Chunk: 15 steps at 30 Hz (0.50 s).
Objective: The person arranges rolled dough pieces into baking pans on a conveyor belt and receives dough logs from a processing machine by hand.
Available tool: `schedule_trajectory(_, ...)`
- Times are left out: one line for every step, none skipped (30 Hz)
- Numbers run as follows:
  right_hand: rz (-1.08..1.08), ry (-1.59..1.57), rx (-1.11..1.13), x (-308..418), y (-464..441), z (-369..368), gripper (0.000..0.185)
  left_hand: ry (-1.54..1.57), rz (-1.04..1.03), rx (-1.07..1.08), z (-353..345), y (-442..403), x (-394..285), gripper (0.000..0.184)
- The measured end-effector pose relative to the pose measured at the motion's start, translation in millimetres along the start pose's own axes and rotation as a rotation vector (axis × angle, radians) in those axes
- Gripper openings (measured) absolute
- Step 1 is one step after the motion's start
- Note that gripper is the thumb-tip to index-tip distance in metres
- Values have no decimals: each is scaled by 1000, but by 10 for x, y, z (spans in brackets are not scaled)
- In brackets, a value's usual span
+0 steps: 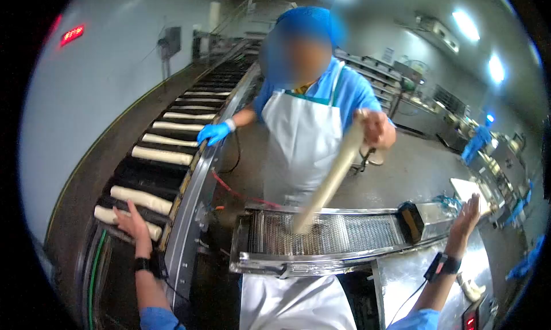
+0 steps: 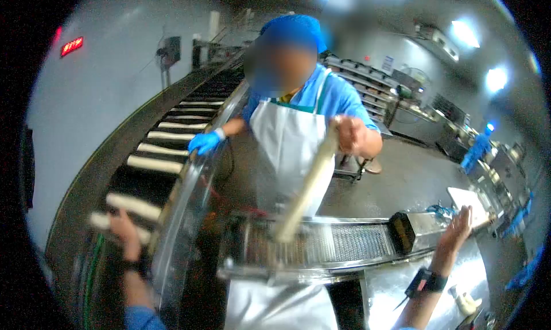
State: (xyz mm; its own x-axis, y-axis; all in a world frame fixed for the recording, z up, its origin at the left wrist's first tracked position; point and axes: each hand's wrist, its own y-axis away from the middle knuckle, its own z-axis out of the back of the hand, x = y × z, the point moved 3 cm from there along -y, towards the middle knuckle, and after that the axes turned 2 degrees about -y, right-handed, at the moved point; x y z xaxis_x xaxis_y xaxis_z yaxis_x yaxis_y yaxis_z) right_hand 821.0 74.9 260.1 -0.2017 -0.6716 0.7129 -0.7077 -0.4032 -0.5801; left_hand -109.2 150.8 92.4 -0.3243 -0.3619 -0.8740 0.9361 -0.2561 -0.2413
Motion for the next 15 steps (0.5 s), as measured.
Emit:
schedule_trajectory(-74,-29,-15,-61,-11,110,58,73,51,1,44,24,20,88)
schedule_trajectory(-135,-29,-37,-97,29,193,57,146,101,-1,98,58,28,91)
schedule_trajectory(-202,-21,-59,-151,105,304,56,264,140,0,162,165,3,96)
schedule_trajectory(-215,-66,-30,-280,149,554,54,300,238,37,197,184,47,99)
schedule_trajectory(-227,-116,-8,-442,114,700,53,346,274,67,153,123,195,102)
schedule_trajectory(-318,19,-99,-268,387,474,50,390,312,96,103,58,349,105)
schedule_trajectory(-310,-67,-135,-443,400,672,49,396,321,97,151,18,422,106)
schedule_trajectory(-319,-87,-122,-546,492,683,48,402,331,97,194,-23,492,107)
schedule_trajectory(-321,-104,-113,-594,548,715,47,363,385,80,238,67,472,107)
schedule_trajectory(-327,-109,-101,-659,591,753,47,398,381,98,187,-61,697,108)
schedule_trajectory(-351,-59,-79,-719,637,739,52,398,382,88,244,-79,759,108)
schedule_trajectory(-382,5,-62,-759,580,608,58,442,388,153,212,-144,693,108)
schedule_trajectory(-385,2,-65,-806,643,589,58,421,368,168,224,-173,726,108)
schedule_trajectory(-419,-48,-49,-788,782,447,57,389,354,176,242,-165,740,107)
schedule_trajectory(-450,-96,-37,-789,880,345,56,361,340,195,254,-163,766,107)
